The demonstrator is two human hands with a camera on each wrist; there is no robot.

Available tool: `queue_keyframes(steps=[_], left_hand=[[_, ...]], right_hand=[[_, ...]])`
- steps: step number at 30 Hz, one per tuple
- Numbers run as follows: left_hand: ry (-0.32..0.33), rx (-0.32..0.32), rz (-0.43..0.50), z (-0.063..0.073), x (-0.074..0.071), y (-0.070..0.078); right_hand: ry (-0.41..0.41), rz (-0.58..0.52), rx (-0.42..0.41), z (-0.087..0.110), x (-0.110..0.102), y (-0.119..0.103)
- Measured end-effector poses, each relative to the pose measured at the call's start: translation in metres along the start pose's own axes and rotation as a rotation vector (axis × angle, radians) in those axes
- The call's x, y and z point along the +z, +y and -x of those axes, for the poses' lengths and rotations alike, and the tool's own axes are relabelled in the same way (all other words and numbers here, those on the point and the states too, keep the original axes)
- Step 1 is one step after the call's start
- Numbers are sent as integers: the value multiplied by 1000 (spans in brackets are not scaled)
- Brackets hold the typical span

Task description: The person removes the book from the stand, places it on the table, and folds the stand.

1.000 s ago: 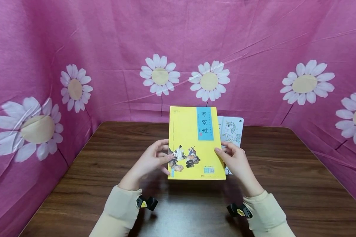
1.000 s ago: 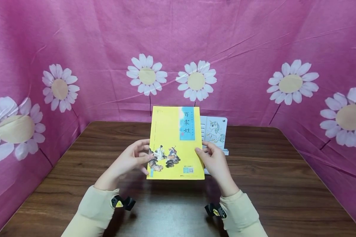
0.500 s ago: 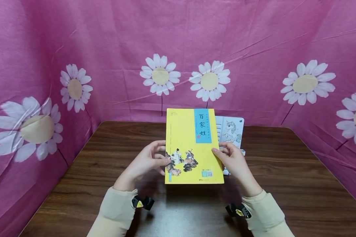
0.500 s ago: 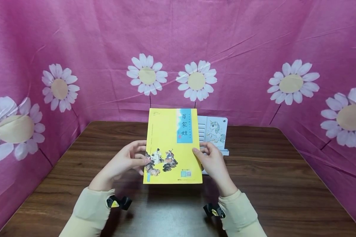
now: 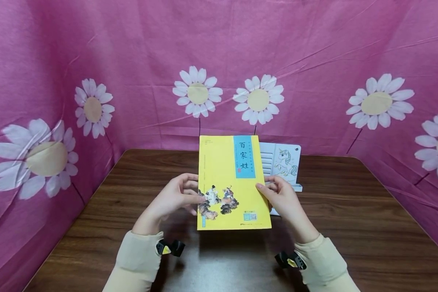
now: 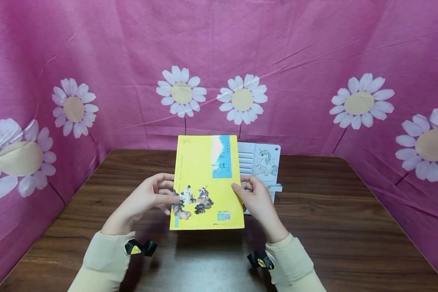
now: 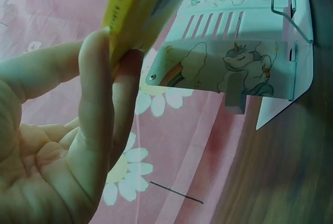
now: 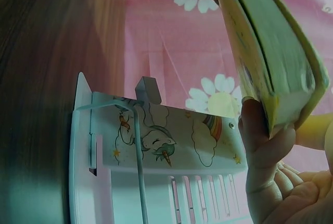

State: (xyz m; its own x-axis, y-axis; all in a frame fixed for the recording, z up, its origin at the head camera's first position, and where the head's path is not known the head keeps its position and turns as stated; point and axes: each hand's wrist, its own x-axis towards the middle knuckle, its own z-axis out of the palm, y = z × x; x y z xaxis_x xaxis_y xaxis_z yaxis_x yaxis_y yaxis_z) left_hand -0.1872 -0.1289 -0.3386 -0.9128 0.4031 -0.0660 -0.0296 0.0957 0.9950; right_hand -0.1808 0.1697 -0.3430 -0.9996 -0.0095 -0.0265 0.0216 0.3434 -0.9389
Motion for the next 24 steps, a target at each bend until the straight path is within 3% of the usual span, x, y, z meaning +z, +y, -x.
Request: queue_keyframes(steps=[10,24], left_hand=[[57,-17,-41,3,-8,0],[76,-4,-169,10,-24,-2]], right_hand=[[-33,-5,2,2,7,-3],[-66,-33,-22,2,22,-4]])
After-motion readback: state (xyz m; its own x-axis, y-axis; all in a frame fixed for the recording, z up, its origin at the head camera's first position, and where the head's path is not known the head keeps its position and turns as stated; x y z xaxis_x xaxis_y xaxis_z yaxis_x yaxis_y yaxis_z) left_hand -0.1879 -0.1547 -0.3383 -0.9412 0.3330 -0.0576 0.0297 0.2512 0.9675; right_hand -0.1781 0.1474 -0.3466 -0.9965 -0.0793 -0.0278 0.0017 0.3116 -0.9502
